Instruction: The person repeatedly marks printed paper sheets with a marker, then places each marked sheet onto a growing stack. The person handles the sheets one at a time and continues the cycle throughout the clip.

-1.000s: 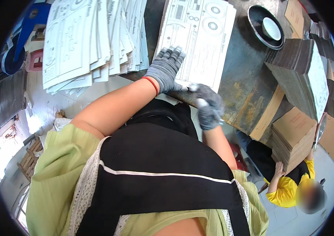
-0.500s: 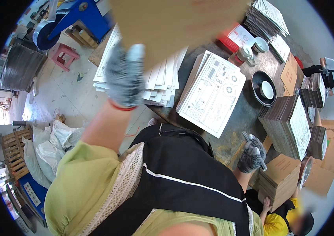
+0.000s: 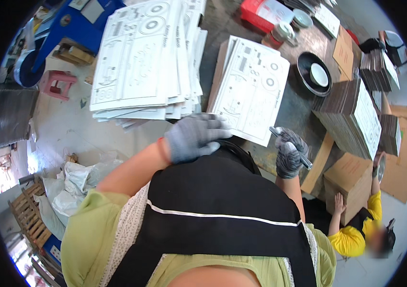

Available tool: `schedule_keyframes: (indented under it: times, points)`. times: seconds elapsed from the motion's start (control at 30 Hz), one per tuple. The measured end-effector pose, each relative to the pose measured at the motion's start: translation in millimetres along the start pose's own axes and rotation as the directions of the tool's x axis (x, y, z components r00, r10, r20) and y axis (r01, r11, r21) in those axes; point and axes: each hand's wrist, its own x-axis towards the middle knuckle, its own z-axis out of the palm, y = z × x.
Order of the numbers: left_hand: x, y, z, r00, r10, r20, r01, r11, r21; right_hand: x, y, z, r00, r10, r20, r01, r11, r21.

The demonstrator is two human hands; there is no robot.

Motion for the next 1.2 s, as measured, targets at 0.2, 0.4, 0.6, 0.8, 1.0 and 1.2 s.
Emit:
schedule_keyframes:
  times: [0.2,0.4,0.6,0.8,1.0,1.2]
  points:
    - [102,-49,102,0.899,-0.365,0.24,0.248,0.879,0.408,0,16,3,0.992,0.126,0.03,-0.128,0.99,0.054]
    - [125,-71,122,0.903,-0.425,0.054,0.386,0.861,0.331,43,70,8,0.986,0.163,0.031,-0.165,0.983,0.082]
    - [128,-76,130,0.915,-0.398,0.061,0.359,0.874,0.328,119,159,36,0.99,0.135,-0.052,-0.084,0.829,0.553]
    - [127,-80,134,0.906,-0.42,0.06,0.374,0.857,0.356,137,167,64,0.986,0.081,-0.147,-0.02,0.926,0.377]
    - [129,-79,141,0.912,-0.408,0.05,0.339,0.815,0.47,127,180,66,0.994,0.08,-0.078,-0.084,0.995,-0.054]
    - [133,-73,140,0.887,-0.461,0.023,0.402,0.796,0.452,48,173,49,0.987,-0.082,0.14,0.107,0.977,-0.183]
